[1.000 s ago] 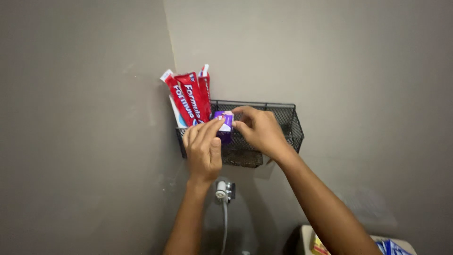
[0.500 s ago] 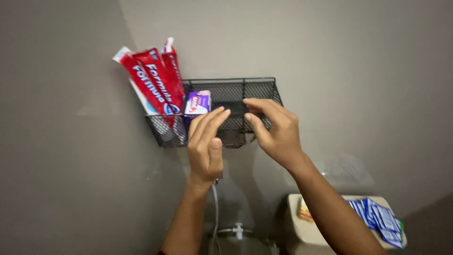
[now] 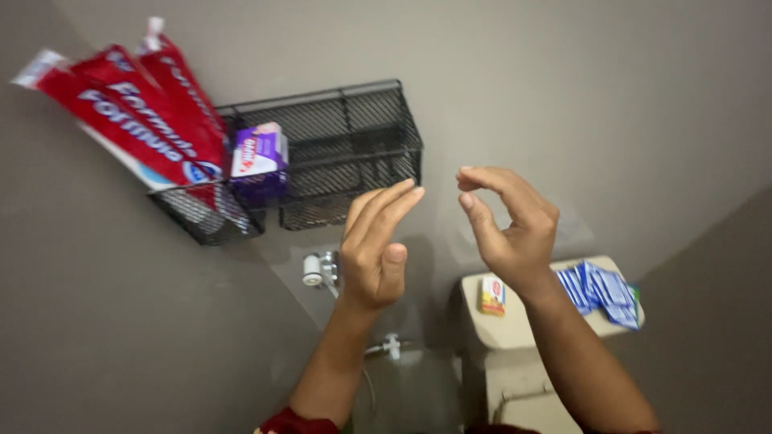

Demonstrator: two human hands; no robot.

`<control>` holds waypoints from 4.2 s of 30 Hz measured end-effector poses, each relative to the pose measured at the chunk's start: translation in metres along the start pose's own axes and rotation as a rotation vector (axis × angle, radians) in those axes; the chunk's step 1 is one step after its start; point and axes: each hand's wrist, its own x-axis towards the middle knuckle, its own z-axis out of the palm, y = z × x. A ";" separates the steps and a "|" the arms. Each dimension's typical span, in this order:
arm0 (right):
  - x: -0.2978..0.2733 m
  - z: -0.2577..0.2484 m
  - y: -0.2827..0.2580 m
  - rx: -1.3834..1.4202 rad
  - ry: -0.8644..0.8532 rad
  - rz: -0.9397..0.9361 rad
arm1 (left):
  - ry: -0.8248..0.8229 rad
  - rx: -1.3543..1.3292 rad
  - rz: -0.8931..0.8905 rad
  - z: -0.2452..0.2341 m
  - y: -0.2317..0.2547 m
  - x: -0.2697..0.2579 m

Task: Organize various toiletries like toothpaste, toothbrushes, and soap into a wall-mounted wire basket.

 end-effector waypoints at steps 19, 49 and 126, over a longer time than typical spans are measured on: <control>-0.150 -0.075 0.161 0.163 0.181 0.647 | -0.323 -0.201 -0.223 0.147 -0.047 -0.093; -0.406 -0.019 0.331 0.213 0.131 1.467 | -0.468 -0.464 -1.146 0.333 -0.194 -0.398; -0.272 -0.031 0.236 0.771 0.293 1.177 | -0.050 -0.893 -1.282 0.231 -0.130 -0.258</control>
